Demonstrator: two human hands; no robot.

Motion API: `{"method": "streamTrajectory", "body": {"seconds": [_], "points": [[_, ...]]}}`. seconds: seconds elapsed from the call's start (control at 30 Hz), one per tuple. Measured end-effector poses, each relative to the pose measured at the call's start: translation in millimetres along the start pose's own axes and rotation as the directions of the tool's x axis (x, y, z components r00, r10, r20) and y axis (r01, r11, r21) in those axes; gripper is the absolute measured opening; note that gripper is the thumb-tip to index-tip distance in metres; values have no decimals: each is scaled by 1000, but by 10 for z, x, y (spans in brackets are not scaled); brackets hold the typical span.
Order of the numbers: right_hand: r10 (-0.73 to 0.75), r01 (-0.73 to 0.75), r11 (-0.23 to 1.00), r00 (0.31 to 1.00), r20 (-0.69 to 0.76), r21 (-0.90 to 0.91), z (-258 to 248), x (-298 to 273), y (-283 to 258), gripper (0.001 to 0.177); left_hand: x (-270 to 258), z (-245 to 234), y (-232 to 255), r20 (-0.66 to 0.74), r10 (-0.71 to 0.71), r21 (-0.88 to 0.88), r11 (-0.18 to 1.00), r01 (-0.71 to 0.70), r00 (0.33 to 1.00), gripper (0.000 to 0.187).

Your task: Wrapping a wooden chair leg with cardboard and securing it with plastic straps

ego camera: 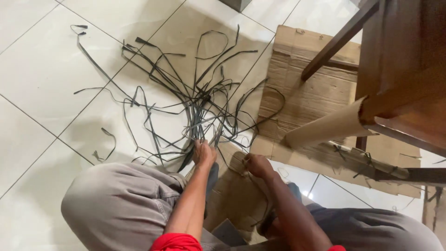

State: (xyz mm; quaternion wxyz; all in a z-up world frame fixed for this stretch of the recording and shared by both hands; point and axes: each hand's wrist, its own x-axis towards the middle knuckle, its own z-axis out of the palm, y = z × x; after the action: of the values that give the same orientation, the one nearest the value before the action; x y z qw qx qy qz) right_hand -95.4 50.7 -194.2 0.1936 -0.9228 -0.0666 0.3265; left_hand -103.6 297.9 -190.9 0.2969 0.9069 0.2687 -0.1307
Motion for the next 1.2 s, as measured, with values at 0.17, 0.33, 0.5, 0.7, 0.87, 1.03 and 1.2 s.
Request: {"method": "streamTrajectory", "body": {"seconds": [0.17, 0.33, 0.5, 0.7, 0.87, 1.03, 1.2], "points": [[-9, 8, 1000, 999, 36, 29, -23, -5, 19, 36, 274, 345, -353, 49, -93, -54, 994, 96, 994, 57], [7, -8, 1000, 1000, 13, 27, 191, 188, 165, 34, 402, 294, -400, 93, -103, 12, 995, 102, 990, 59], [18, -19, 1000, 999, 27, 24, 66, 26, 11, 33, 355, 173, -418, -429, 5, -263, 956, -130, 903, 45], [3, -4, 999, 1000, 25, 33, 29, -20, -8, 34, 463, -170, -309, -744, -109, -348, 905, -244, 659, 43], [9, -9, 1000, 1000, 17, 26, 38, 6, 30, 34, 269, -261, -269, -804, -84, -198, 971, -131, 589, 38], [7, -8, 1000, 1000, 20, 28, 87, 19, 57, 34, 171, -115, -268, -768, 176, -32, 950, -311, 616, 6], [-1, 0, 999, 999, 34, 34, 59, -13, 13, 35, 360, 481, -650, -120, -7, 129, 991, 23, 993, 44]]}}
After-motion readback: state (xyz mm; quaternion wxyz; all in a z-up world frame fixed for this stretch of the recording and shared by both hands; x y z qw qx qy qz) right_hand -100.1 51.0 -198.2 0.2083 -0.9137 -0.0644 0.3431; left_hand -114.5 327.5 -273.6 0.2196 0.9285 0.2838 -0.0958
